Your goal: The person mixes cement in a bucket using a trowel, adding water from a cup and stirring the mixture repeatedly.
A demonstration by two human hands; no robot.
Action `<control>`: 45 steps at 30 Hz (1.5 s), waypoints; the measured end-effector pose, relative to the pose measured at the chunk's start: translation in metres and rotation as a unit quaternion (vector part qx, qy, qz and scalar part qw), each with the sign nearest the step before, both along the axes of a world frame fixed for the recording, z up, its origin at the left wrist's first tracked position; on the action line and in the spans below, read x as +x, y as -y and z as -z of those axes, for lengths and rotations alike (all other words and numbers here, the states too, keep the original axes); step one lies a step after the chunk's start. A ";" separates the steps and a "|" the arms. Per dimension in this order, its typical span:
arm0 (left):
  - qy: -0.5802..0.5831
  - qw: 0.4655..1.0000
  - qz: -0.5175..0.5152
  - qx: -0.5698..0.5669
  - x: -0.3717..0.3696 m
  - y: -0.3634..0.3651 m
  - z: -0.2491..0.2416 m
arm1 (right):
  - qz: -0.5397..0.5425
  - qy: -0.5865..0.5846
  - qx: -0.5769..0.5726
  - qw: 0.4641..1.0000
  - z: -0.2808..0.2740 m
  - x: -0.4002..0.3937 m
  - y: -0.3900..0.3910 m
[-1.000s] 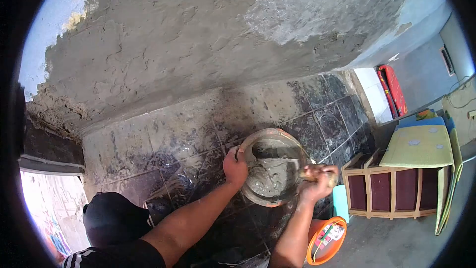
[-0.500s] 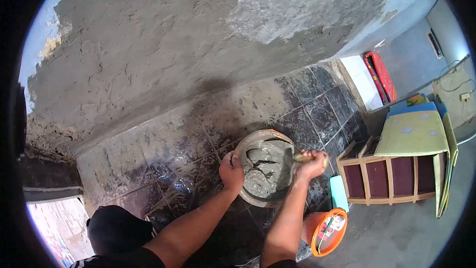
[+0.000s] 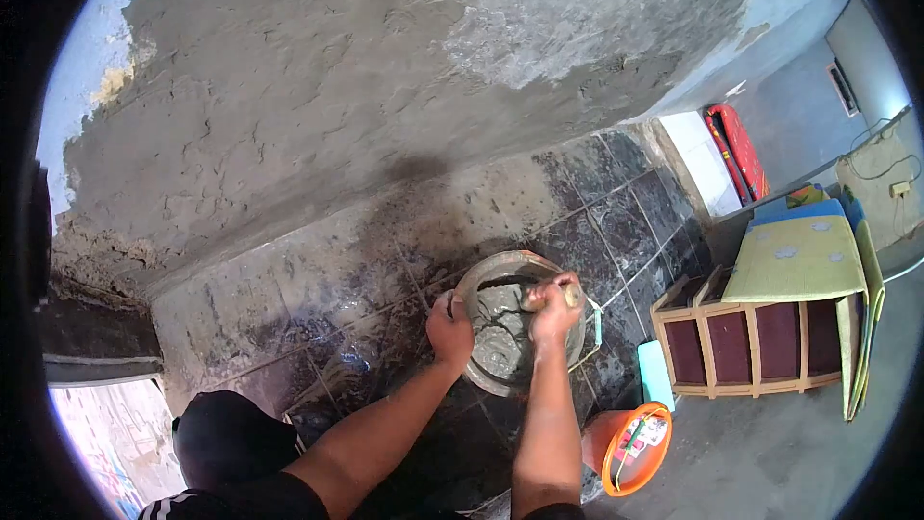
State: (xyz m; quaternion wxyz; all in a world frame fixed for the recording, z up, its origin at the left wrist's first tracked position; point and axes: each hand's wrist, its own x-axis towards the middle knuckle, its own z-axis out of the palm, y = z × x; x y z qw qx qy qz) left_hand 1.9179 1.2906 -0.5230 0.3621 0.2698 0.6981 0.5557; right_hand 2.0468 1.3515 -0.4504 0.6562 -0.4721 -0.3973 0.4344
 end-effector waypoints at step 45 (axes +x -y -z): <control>-0.012 1.000 0.020 -0.006 -0.003 0.000 -0.003 | 0.277 0.072 0.021 0.958 -0.022 0.026 -0.015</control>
